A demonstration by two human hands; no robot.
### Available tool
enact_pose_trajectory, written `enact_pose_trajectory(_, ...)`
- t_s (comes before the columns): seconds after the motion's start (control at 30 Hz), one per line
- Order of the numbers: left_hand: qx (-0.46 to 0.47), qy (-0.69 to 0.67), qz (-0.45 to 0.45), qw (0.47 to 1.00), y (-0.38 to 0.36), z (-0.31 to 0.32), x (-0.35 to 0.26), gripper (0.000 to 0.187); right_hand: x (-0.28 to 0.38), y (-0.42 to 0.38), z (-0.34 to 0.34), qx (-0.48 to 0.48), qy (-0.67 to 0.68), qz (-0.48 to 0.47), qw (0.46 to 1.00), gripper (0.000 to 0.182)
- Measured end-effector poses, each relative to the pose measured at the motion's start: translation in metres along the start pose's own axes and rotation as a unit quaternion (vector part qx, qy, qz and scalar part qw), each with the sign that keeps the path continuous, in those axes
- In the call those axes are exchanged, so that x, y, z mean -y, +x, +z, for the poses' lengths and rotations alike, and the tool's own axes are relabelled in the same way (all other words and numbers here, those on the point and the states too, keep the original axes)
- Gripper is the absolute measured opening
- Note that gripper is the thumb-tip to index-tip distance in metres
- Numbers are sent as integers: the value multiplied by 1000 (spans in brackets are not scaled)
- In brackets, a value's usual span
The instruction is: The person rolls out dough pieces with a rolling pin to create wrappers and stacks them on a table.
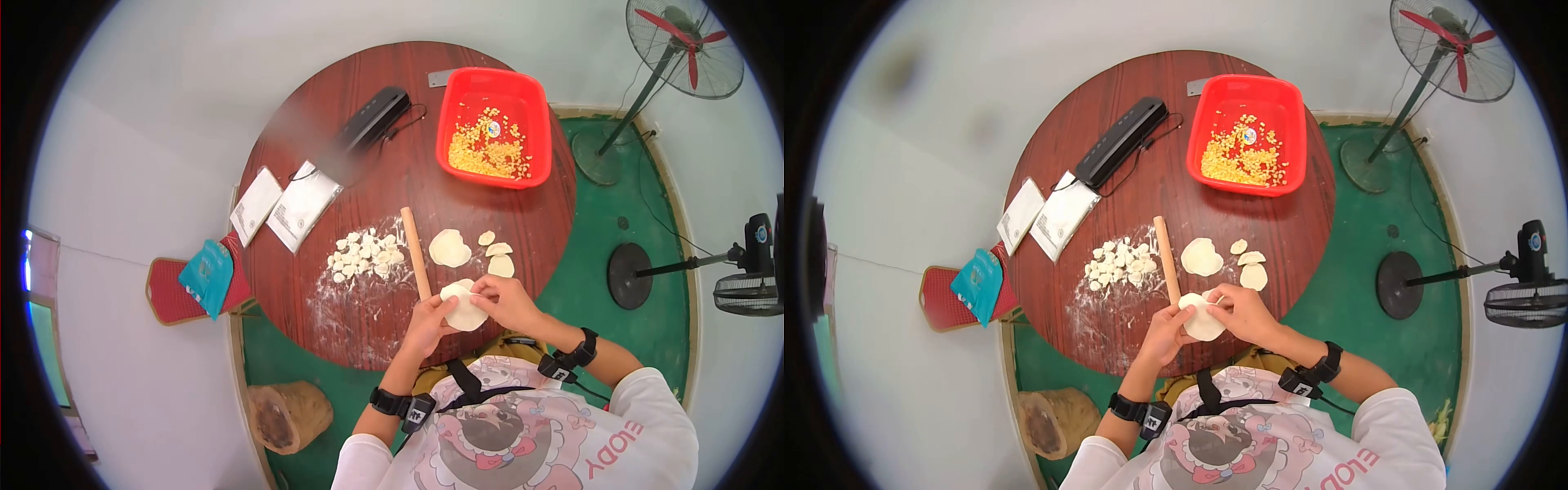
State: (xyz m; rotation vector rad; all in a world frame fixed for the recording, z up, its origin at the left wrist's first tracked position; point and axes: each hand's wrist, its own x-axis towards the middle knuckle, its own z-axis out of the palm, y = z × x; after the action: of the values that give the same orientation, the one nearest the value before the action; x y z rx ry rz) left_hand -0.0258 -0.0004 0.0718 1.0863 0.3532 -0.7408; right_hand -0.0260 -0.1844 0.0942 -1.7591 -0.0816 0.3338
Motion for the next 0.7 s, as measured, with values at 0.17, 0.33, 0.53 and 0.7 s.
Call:
enact_pose_trajectory(0.17,-75,110,19,991,4,-16,17,28,-33,5,13,61,123,149,979,21)
enact_pose_trajectory(0.33,-78,107,-37,990,2,-33,29,32,-59,10,27,87,54,138,985,22)
enact_pose_trajectory(0.53,-129,181,-95,970,-3,-59,45,38,-57,11,36,36,-216,-45,975,14)
enact_pose_trajectory(0.7,-127,201,-93,967,-15,-79,47,39,-79,29,44,39,-334,-39,941,14)
